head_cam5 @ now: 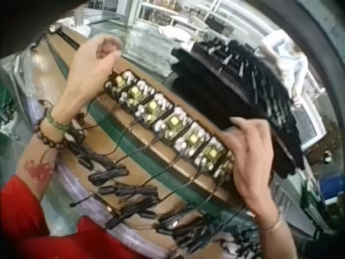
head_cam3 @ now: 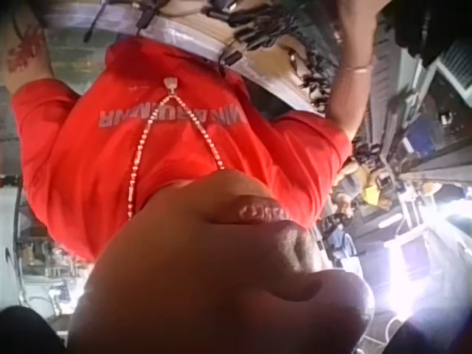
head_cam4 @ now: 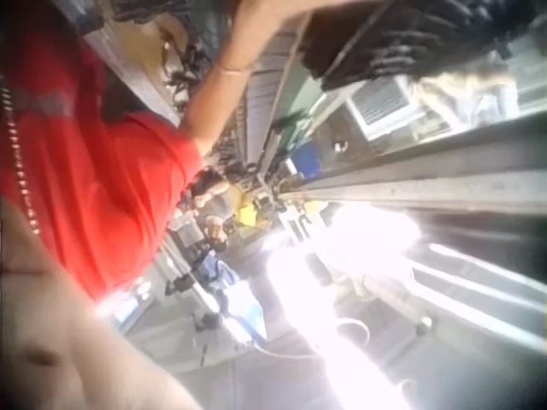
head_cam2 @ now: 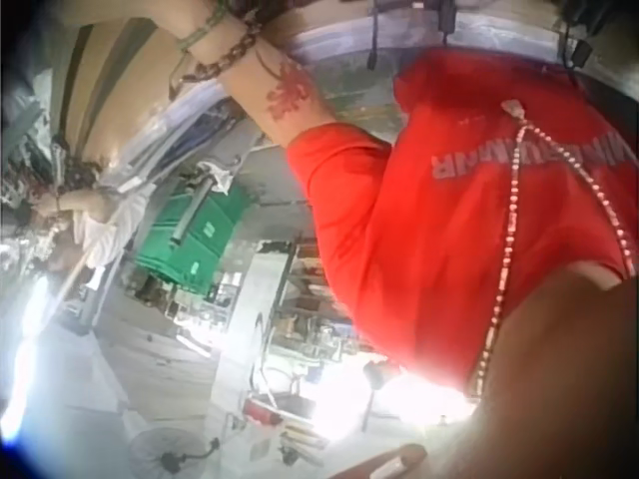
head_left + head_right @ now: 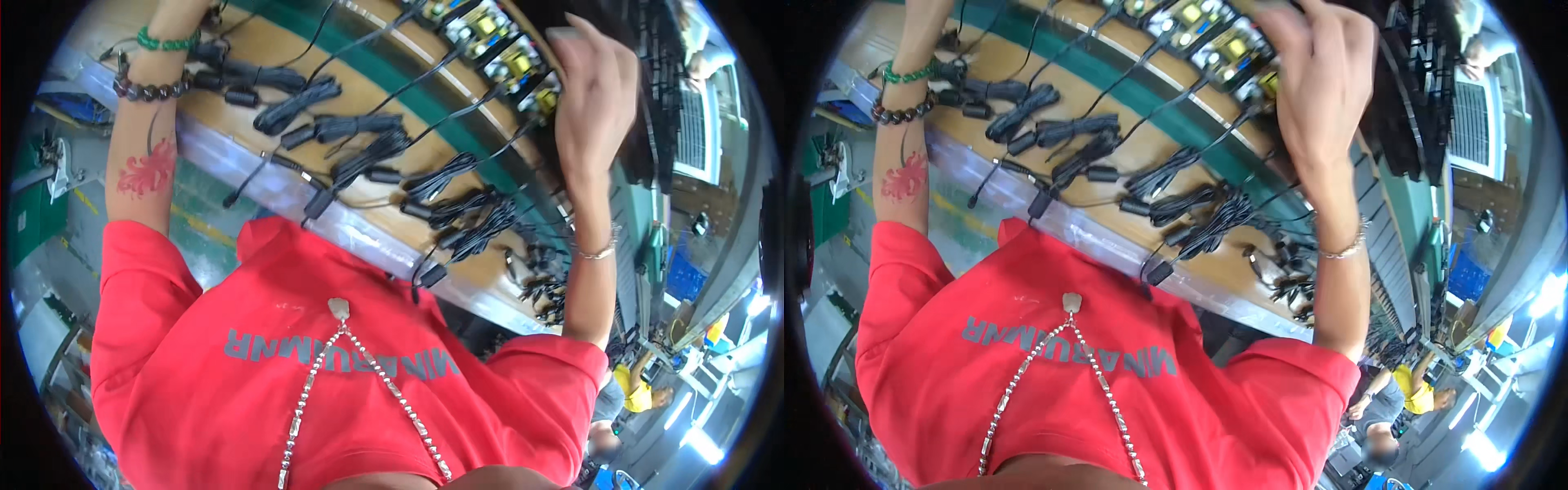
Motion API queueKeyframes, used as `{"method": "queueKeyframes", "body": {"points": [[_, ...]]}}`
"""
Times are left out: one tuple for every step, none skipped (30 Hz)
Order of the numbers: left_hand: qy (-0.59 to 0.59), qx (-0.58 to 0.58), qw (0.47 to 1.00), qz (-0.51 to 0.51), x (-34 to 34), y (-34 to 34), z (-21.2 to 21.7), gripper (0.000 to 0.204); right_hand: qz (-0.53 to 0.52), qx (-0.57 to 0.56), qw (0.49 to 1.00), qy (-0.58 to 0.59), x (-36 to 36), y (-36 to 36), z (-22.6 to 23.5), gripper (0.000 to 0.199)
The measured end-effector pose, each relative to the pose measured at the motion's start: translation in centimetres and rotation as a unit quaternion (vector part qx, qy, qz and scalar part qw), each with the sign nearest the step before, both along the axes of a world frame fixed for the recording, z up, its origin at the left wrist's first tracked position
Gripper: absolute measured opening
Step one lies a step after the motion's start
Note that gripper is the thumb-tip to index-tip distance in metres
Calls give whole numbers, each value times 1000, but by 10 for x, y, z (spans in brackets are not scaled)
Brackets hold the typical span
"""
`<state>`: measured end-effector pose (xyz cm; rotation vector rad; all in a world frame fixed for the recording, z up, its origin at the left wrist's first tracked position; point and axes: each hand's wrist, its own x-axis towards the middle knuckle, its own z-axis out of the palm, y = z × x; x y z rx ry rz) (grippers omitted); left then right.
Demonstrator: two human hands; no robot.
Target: Assembling electronics by plugging connectors and component modules into printed circuit boards on an assembly line.
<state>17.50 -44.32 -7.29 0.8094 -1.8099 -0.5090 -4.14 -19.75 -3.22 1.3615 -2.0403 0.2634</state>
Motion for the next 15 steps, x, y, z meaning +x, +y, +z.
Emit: {"method": "queueKeyframes", "body": {"points": [[16, 34, 999, 1, 2, 4, 4, 21, 149, -61, 985, -66, -14, 1, -7, 18], [37, 22, 999, 20, 4, 6, 6, 21, 170, -69, 982, -45, -23, 1, -7, 18], [36, 43, 998, 11, -7, 9, 0, 20, 172, -116, 973, -105, -31, 11, -9, 19], [34, 63, 997, 3, -18, 10, -3, 19, 176, -162, 957, -166, -40, 16, -4, 20], [48, 52, 997, 14, -14, 14, 2, 19, 192, -168, 955, -154, -40, 15, 9, 20], [48, 67, 997, 14, -12, 16, 7, 19, 161, -122, 970, -135, -41, 14, 22, 24], [45, 84, 995, 13, -8, 21, 10, 19, 126, -75, 982, -117, -39, 14, 33, 28], [41, 103, 994, 10, -5, 24, 13, 19, 88, -27, 991, -101, -38, 12, 40, 32], [46, 98, 994, 12, -4, 26, 14, 19, 92, -31, 991, -96, -36, 8, 46, 32], [49, 103, 993, 8, -4, 27, 14, 19, 75, -6, 993, -89, -35, 5, 49, 34], [50, 110, 993, 2, -4, 27, 14, 19, 57, 20, 995, -83, -34, 3, 51, 36], [50, 119, 992, -6, -5, 27, 13, 19, 37, 47, 995, -79, -34, 2, 51, 38], [49, 119, 992, -8, -5, 25, 13, 19, 35, 47, 995, -81, -35, 2, 48, 38], [48, 110, 993, -9, -6, 23, 14, 20, 28, 47, 997, -49, -39, 4, 45, 37], [47, 102, 994, -9, -6, 21, 15, 20, 21, 48, 998, -18, -42, 6, 42, 36]]}}
